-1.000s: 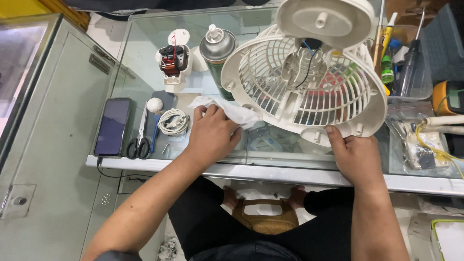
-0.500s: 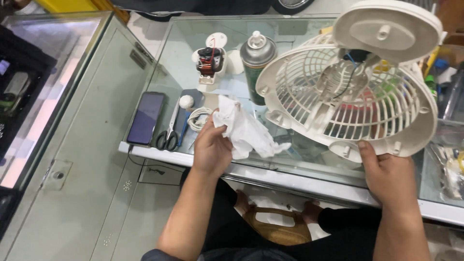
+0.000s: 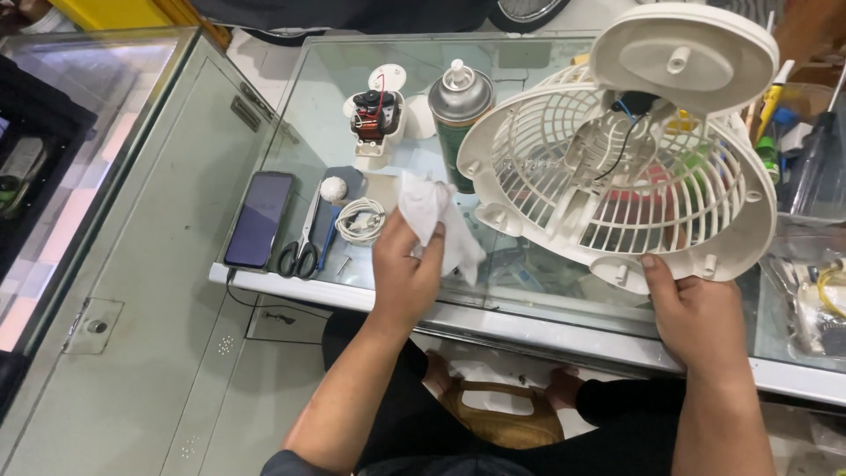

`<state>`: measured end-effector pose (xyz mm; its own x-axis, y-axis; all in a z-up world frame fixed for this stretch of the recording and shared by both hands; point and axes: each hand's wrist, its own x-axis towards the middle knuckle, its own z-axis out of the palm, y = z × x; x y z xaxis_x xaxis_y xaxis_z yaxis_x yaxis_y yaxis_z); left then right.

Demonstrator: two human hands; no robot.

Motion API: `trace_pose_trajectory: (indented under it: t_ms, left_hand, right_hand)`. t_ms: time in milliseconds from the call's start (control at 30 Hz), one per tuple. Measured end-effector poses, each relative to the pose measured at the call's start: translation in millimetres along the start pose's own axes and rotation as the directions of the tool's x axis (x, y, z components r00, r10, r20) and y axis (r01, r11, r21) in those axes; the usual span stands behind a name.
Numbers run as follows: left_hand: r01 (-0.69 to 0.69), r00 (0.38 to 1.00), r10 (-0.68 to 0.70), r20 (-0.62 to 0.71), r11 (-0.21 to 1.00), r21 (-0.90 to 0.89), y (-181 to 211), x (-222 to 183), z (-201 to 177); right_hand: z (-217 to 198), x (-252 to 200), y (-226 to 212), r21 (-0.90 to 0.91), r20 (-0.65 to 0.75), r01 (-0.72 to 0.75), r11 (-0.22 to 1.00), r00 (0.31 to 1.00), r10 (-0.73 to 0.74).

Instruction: The person cleans a disassembled white fan by spraying lubricant into the motor housing and wiping the fan cage with a white cloth. The person handles the fan cage, spray can, and cloth on a glass workbench.

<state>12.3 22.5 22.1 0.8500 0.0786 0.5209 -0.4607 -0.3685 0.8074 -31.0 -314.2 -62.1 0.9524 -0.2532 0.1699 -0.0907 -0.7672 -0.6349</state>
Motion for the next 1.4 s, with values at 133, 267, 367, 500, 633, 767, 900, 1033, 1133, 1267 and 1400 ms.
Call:
trace_pose_trajectory:
  t_ms: [133, 267, 367, 500, 633, 767, 900, 1033, 1133, 1267, 1400]
  left_hand:
    - [-0.444, 0.892, 0.414, 0.184, 0.879, 0.176, 7.1, 10.0, 26.9]
    - [-0.608, 0.787, 0.554, 0.272, 0.618, 0.499, 4.0, 20.9, 41.7]
    - [-0.68, 0.693, 0.682, 0.234, 0.51, 0.527, 10.2, 32.1, 46.7]
    - [-0.637, 0.719, 0.65, 0.245, 0.476, 0.606, -1.6, 22.6, 51.8]
    - [-0.309, 0.938, 0.147, 0.314, 0.765, 0.565, -2.5, 6.1, 46.0]
    - [-0.179, 0.895, -0.113, 0.432, 0.797, 0.577, 13.4, 0.4, 38.7]
    - [-0.512, 0.857, 0.408, 0.314, 0.61, 0.605, 25.8, 23.8, 41.4]
    - [-0.487, 0.873, 0.44, 0.208, 0.779, 0.395, 6.1, 21.4, 38.4]
    - [-0.37, 0.928, 0.369, 0.051, 0.929, 0.017, -38.6, -1.8, 22.7]
    - [-0.172, 0.976, -0.006, -0.219, 0.597, -0.784, 6.8, -8.5, -18.1]
    - [-0.072, 0.979, -0.113, -0.169, 0.583, -0.809, -8.5, -32.7, -55.7]
  right_hand:
    - [-9.0, -1.4, -15.2, 0.083, 0.054, -0.066, 0.994, 0.997, 0.062]
    - [-16.7, 0.6, -25.7, 0.033, 0.153, -0.153, 0.988, 0.977, 0.146]
    - [-10.4, 3.8, -10.6, 0.074, 0.096, 0.002, 0.997, 0.995, -0.009]
    - [-9.2, 2.0, -11.8, 0.015, 0.085, -0.011, 1.0, 0.996, 0.009]
    - [-9.4, -0.2, -11.2, 0.009, 0.114, -0.029, 1.0, 0.993, 0.028]
    - [-6.7, 0.7, -6.5, -0.058, 0.122, -0.051, 0.997, 0.991, 0.058]
    - [-11.5, -0.9, -15.5, 0.06, 0.11, -0.082, 0.995, 0.991, 0.075]
    - [-21.1, -2.5, -26.5, 0.218, 0.093, -0.08, 0.973, 0.994, 0.061]
    - [-25.1, -5.6, -24.3, 0.34, 0.046, -0.134, 0.931, 0.991, 0.125]
    - [-41.5, -7.2, -10.3, 0.499, -0.101, -0.052, 0.865, 0.988, 0.117]
    - [-84.5, 20.3, -12.2, 0.253, -0.138, -0.275, 0.927, 0.938, 0.317]
